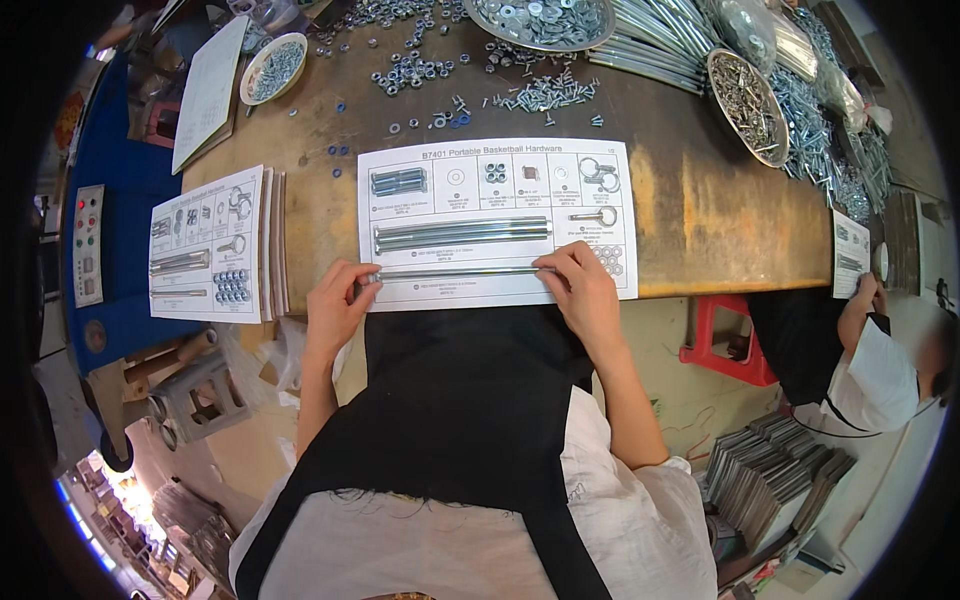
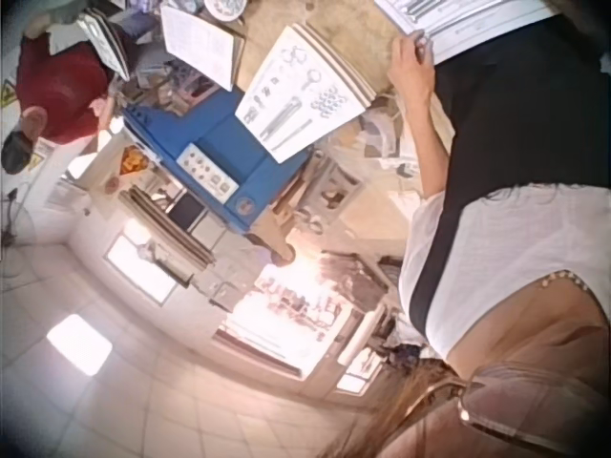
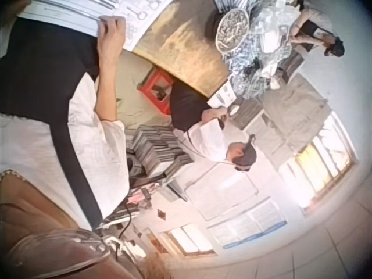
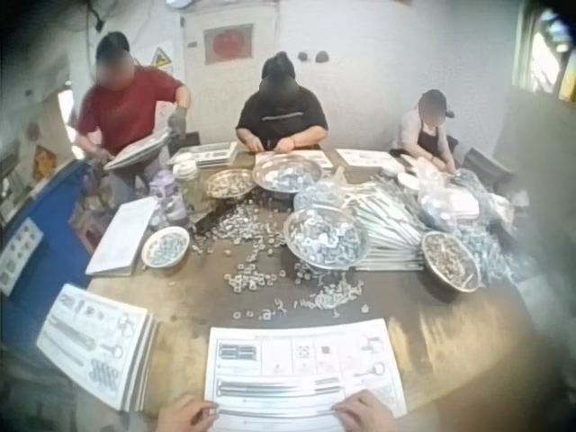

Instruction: The person assembles small metal hardware components by hand, picking up nuts, washers, and bolts from a table and placing them onto a printed layout sheet. They repeatedly pick, align, and place the parts, then move the completed sheet aside and continue with a new one.

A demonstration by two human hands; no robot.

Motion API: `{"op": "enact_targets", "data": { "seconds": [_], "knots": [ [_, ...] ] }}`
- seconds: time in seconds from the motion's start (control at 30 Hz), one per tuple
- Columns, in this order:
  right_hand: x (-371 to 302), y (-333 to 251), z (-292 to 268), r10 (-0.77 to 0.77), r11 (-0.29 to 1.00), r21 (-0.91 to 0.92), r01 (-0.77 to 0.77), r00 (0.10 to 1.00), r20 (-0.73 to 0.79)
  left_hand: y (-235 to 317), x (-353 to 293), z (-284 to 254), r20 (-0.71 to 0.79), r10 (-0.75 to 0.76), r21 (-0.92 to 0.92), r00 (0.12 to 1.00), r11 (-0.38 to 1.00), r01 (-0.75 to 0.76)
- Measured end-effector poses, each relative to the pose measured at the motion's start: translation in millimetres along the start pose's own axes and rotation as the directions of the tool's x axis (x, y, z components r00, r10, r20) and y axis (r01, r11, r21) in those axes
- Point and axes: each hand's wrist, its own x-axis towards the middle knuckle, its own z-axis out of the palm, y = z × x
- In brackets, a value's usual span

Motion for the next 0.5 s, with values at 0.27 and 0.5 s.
{"op": "enact_targets", "data": {
  "seconds": [0.27, 0.5],
  "knots": [
    [11, -4, -8, 0.002, 0.997, 0.075, -0.002, 1.000, 0.000, -4, 0, -5, 0.103, -0.112, -0.140, 0.988, 0.982, 0.126],
    [146, -44, 1, -0.404, 0.903, 0.087, 0.421, 0.900, -0.164, 12, 123, -10, -0.043, 0.067, -0.180, 0.997, 0.981, -0.074]
  ]
}}
